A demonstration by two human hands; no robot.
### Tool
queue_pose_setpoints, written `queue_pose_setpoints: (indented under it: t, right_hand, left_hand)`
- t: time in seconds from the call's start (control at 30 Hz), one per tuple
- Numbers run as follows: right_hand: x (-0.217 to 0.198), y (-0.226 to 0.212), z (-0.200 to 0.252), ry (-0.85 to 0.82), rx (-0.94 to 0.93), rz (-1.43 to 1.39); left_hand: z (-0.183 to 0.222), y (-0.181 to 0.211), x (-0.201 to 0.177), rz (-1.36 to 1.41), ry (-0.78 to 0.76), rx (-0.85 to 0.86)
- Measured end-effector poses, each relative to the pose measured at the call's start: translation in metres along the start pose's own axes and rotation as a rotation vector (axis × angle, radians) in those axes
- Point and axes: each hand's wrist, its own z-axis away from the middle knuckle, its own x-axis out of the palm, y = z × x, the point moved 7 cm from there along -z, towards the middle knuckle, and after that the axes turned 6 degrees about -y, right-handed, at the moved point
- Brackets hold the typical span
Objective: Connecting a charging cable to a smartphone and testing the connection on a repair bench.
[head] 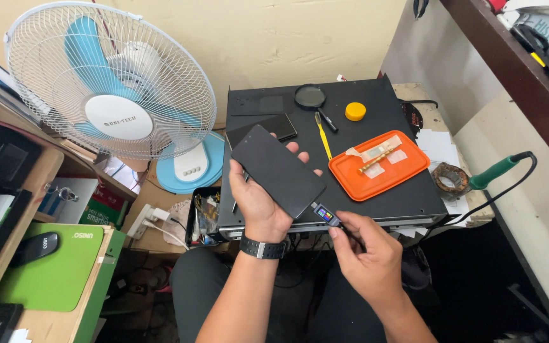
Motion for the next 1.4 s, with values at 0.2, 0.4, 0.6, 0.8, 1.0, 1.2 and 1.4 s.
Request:
queue_pose_setpoints:
  t: [0.2, 0.4, 0.6, 0.8, 1.0, 1.2, 1.4]
  right_hand:
    - [0.001, -0.008, 0.006, 0.024, -0.002, 0.047]
    - [0.005, -0.016, 0.009, -0.005, -0.119, -0.038]
    - [0.005, -0.025, 0.010, -0.001, -0.219, -0.039]
    - [0.006, -0.026, 0.011, -0.007, -0.252, -0.063]
    - [0.008, -0.026, 0.012, 0.006, -0.268, -0.060]
    - [0.011, -0.023, 0.012, 0.001, -0.262, -0.094]
    - [0.014, -0.019, 0.012, -0.027, -0.229, -0.039]
  left_hand:
    - [0.006, 0.006, 0.011, -0.034, -0.200, 0.124]
    - [0.011, 0.010, 0.013, -0.056, -0.307, 0.147]
    - [0.016, 0.013, 0.012, -0.133, -0.277, 0.132]
    - [0.016, 0.009, 0.010, -0.113, -0.280, 0.111]
    - [0.015, 0.005, 0.009, -0.089, -0.273, 0.072]
    - [0.016, 0.005, 0.012, -0.083, -0.270, 0.087]
    - [0.017, 0.010, 0.007, -0.113, -0.272, 0.109]
